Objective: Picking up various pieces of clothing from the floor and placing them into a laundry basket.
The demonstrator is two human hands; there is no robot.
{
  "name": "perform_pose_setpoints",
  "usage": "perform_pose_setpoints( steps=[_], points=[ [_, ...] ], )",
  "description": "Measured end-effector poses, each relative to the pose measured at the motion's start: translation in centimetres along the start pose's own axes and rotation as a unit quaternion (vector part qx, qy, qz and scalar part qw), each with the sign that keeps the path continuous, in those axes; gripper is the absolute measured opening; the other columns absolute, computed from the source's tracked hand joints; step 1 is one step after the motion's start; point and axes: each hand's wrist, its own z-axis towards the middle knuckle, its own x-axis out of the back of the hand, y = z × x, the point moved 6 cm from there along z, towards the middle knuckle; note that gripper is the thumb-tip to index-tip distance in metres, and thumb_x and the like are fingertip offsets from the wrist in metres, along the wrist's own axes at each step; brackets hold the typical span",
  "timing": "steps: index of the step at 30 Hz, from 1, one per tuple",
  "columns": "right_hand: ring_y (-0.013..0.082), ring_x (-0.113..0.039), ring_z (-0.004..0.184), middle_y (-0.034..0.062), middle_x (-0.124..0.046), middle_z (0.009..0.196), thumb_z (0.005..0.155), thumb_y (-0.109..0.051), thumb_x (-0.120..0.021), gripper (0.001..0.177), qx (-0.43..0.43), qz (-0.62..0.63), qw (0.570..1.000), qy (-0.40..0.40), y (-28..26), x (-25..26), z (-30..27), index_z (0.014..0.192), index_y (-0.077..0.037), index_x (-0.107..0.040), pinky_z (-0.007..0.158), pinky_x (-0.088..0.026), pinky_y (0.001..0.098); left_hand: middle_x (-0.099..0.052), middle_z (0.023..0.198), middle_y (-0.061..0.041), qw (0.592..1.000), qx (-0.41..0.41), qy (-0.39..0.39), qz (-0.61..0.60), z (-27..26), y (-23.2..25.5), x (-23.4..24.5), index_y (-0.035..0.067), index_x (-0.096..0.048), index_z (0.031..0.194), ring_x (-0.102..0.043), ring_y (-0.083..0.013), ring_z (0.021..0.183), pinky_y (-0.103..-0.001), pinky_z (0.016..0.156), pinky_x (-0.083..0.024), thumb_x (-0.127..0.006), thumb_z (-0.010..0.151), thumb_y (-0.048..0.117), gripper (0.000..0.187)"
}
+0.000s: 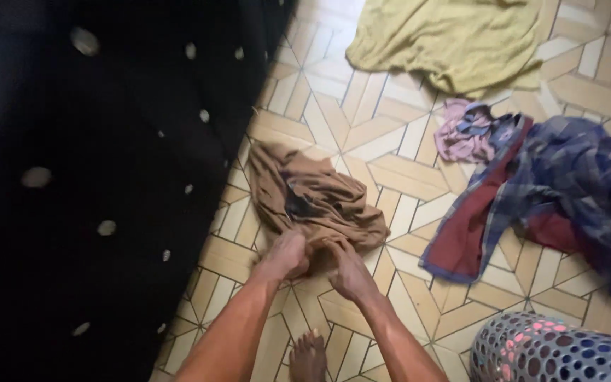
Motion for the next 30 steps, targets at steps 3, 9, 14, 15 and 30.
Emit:
perform_pose_setpoints(
  steps=[3, 9, 14, 15, 30],
  points=[
    [0.0433, -0.024, 0.150, 0.0258, -0.025, 0.160, 0.073, -0.013, -0.086, 0.113, -0.044, -0.051, 0.998, 0.008, -0.3, 1.5, -2.1, 0.161, -0.017, -0.016, 0.118, -0.034, 0.0482, -0.068, 0.076, -0.019, 0.872, 0.005, 0.063, -0.486, -2.5, 4.2, 6.6, 0.005, -0.079, 0.083, -0.061, -0.0303, 0.069, -0.040, 0.063, -0.048, -0.047, 0.104, 0.023, 0.042],
    [0.0406, -0.033, 0.143, 0.0283, -0.014, 0.160, 0.064, -0.022, -0.101, 0.140, -0.150, 0.017, 0.986, 0.070, -3.3, 8.5, -7.6, 0.167, -0.019, -0.006, 0.109, -0.044, 0.0434, -0.067, 0.068, -0.010, 0.875, 0.052, 0.031, -0.481, -6.8, 19.1, 18.7, 0.003, -0.081, 0.077, -0.057, -0.0168, 0.062, -0.032, 0.057, -0.044, -0.063, 0.082, 0.001, 0.018],
    [0.0178, -0.060, 0.106, 0.0122, -0.063, 0.119, 0.095, -0.014, -0.070, 0.044, 0.023, 0.249, 0.962, 0.107, 3.7, 11.2, -10.4, 0.138, -0.004, -0.064, 0.089, -0.055, 0.0338, -0.072, 0.071, -0.004, 0.832, -0.054, -0.008, -0.552, -9.0, 27.5, 20.4, 0.001, -0.080, 0.076, -0.063, -0.0130, 0.070, -0.027, 0.065, -0.050, -0.064, 0.078, -0.001, 0.017],
    [0.0158, -0.059, 0.099, 0.0127, -0.062, 0.112, 0.109, -0.018, -0.062, 0.033, 0.002, 0.302, 0.948, 0.104, 6.8, 11.3, -10.7, 0.137, -0.001, -0.069, 0.085, -0.054, 0.0336, -0.072, 0.074, -0.004, 0.776, -0.103, -0.030, -0.622, -9.3, 29.3, 21.2, 0.000, -0.079, 0.077, -0.061, -0.0141, 0.071, -0.028, 0.067, -0.049, -0.059, 0.081, 0.000, 0.021],
    [0.0221, -0.063, 0.123, 0.0014, -0.068, 0.132, 0.089, -0.033, -0.066, 0.049, -0.045, 0.715, 0.664, 0.215, -9.4, 35.5, -41.2, 0.135, -0.015, -0.061, 0.106, -0.048, 0.0443, -0.024, 0.160, -0.029, 0.988, -0.091, 0.113, -0.061, -14.1, 45.1, 21.5, 0.017, -0.038, 0.158, -0.030, -0.0559, 0.145, -0.069, 0.105, -0.036, -0.085, 0.084, 0.030, 0.089]
  ],
)
